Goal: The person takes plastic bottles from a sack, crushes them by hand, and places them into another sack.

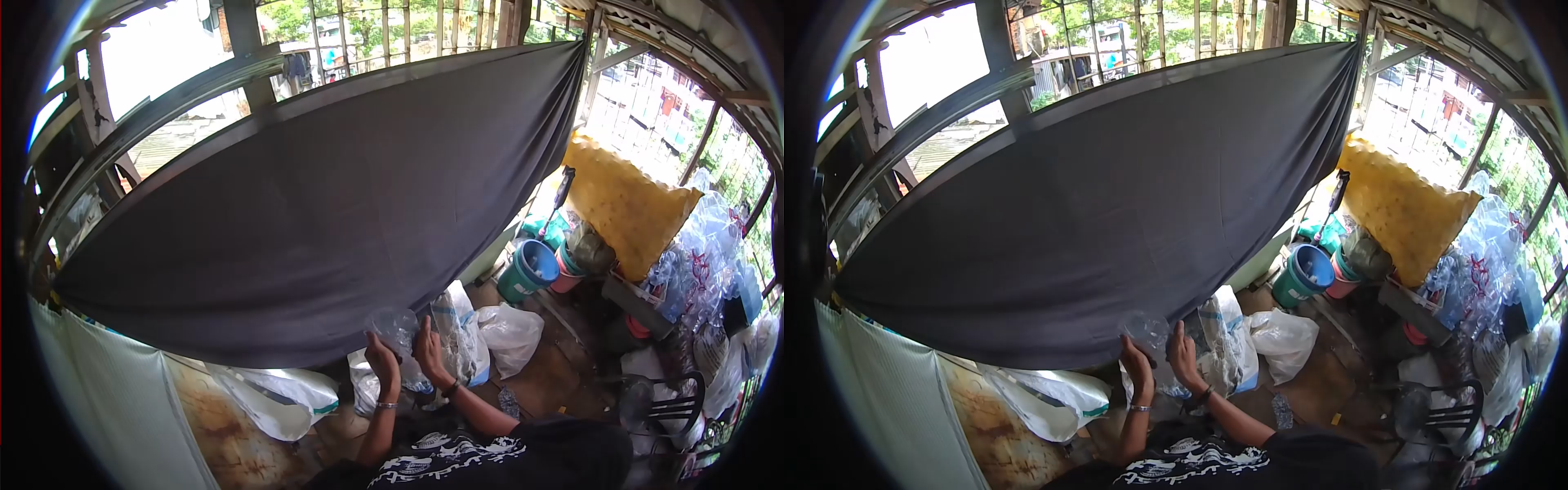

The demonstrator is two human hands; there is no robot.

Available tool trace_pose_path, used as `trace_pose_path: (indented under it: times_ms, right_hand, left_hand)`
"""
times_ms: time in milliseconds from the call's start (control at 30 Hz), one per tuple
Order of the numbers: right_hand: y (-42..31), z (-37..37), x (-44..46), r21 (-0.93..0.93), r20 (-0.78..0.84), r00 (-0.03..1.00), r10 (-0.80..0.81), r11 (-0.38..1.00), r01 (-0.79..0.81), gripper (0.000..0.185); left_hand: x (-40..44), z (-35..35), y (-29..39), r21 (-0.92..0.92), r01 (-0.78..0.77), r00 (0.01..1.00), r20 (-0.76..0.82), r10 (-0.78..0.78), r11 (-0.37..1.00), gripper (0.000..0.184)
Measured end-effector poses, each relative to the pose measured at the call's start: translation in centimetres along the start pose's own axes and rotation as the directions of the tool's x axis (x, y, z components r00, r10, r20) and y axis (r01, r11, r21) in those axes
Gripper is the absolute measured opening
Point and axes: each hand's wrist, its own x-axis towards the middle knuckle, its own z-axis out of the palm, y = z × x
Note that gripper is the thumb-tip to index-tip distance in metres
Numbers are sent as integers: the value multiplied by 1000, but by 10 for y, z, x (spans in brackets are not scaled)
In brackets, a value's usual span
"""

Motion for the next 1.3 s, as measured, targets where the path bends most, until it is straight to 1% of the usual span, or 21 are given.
trace_pose_path:
  times_ms: [67,167,200,300,333,367,400,467,500,567,633,733,767,833,900,933,1033,1067,1133,1200,1300]
  right_hand:
    - [-11,-12,10,90,56,998,34,995,-39,64]
    - [-36,-21,20,88,-107,979,-171,980,181,57]
    - [-47,-20,23,74,-117,971,-206,974,216,49]
    - [-26,-35,45,-126,-173,958,-230,970,210,43]
    - [-20,-39,46,-301,-159,913,-376,899,318,42]
    - [-21,-40,42,-463,-116,852,-511,786,409,41]
    - [-21,-42,39,-606,-45,780,-624,638,476,39]
    - [-22,-45,36,-492,-57,871,-488,773,400,41]
    - [-25,-47,39,-432,-56,906,-419,829,356,42]
    - [-17,-63,51,-106,27,995,-95,990,97,51]
    - [20,-80,72,70,186,980,75,994,-89,52]
    - [35,-101,92,-19,380,921,82,997,-81,48]
    - [45,-108,94,-40,442,894,70,998,-58,46]
    - [106,-134,98,-164,551,809,206,977,-137,39]
    - [172,-168,98,-212,704,684,195,975,-59,41]
    - [149,-164,94,-456,494,646,582,806,-378,39]
    - [188,-166,87,-516,430,707,562,795,-319,31]
    - [198,-161,82,-547,362,721,591,761,-349,30]
    - [212,-152,84,-606,224,752,620,693,-391,29]
    - [220,-145,94,-453,170,730,662,711,-538,34]
    - [253,-147,121,-315,197,722,663,740,-594,50]
  left_hand:
    - [0,1,3,114,-32,999,39,28,993,50]
    - [-16,11,12,242,-274,958,150,243,931,45]
    - [-19,17,10,210,-301,941,224,253,930,42]
    - [-22,38,18,23,-414,906,113,409,910,40]
    - [-29,56,34,-46,-175,984,-28,174,984,41]
    - [-37,73,61,-185,45,983,-166,-76,982,43]
    - [-30,68,51,-69,23,994,-107,-30,997,43]
    - [-20,65,28,73,86,996,-29,-84,994,45]
    - [-19,71,19,-59,220,975,-6,-221,974,45]
    - [-21,83,6,-293,479,876,100,-471,828,47]
    - [-16,91,-3,-300,554,832,170,-528,777,61]
    - [-3,96,-41,-250,676,737,202,-646,693,65]
    - [7,99,-82,-293,728,682,230,-694,619,66]
    - [23,101,-117,-151,851,521,138,-842,502,55]
    - [16,106,-142,-254,874,483,355,-800,415,45]
    - [8,111,-157,-302,882,467,461,-754,361,42]
    - [-24,121,-197,-183,758,650,295,-701,626,30]
    - [-33,121,-212,-220,640,764,283,-580,736,26]
    - [-31,128,-222,-136,525,837,262,-480,840,27]
    - [-21,125,-271,-30,511,823,306,-479,859,36]
    - [-10,123,-282,74,777,584,287,-759,626,53]
